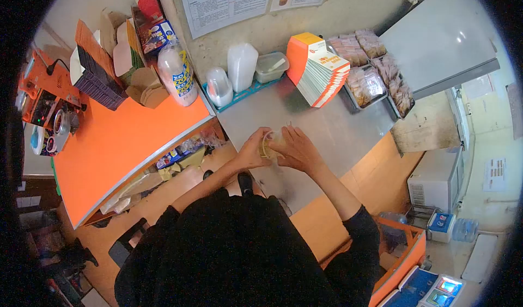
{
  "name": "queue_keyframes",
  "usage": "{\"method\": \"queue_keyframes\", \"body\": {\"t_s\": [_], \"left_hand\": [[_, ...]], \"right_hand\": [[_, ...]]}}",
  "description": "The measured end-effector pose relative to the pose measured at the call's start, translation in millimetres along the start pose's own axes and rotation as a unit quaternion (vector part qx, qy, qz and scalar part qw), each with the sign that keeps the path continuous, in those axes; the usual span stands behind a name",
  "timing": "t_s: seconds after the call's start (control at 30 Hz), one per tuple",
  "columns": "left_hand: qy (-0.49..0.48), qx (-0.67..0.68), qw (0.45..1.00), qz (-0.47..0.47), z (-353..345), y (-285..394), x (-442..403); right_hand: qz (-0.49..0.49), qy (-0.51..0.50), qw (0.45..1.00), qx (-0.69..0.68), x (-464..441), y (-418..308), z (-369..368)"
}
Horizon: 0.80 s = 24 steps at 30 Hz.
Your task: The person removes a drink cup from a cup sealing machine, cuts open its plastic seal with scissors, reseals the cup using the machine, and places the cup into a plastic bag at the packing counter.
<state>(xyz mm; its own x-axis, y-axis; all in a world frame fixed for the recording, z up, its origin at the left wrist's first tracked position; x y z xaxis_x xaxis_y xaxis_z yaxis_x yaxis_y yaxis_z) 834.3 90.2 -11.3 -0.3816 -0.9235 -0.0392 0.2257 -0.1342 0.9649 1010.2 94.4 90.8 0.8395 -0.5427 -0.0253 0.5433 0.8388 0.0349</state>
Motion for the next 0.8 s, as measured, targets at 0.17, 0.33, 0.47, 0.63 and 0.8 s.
{"method": "queue_keyframes", "body": {"t_s": [0.17,0.33,0.47,0.63,0.8], "left_hand": [[0.048,0.026,0.998,-0.037,-7.4,10.9,-7.9],[0.007,0.051,0.999,-0.005,-2.1,19.6,-14.6],[-0.031,0.088,0.996,-0.001,8.0,34.2,-23.3],[-0.044,0.161,0.984,-0.053,22.6,52.8,-30.8],[-0.037,0.126,0.987,-0.098,26.5,55.3,-39.3]], "right_hand": [[-0.034,-0.094,0.995,0.013,-14.6,-2.8,32.5],[-0.018,-0.175,0.984,-0.010,-18.0,8.9,42.6],[-0.039,-0.199,0.979,-0.021,-28.7,18.7,68.8],[-0.011,-0.190,0.981,-0.033,-37.1,23.5,95.3],[-0.040,-0.145,0.983,-0.109,-40.8,24.7,123.0]]}}
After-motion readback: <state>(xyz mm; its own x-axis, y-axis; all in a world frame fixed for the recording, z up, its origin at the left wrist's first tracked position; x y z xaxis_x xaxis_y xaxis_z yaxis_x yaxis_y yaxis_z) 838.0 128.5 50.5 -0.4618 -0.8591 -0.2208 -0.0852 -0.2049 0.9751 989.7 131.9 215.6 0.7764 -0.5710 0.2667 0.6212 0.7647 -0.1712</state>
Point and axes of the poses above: each hand's wrist, its own x-axis away from the middle knuckle, its own z-axis out of the back of the hand, y = z × x, the point moved 1 cm from there along -x, towards the middle knuckle, and after that the axes turned 5 degrees about z, right-handed, at the moved point
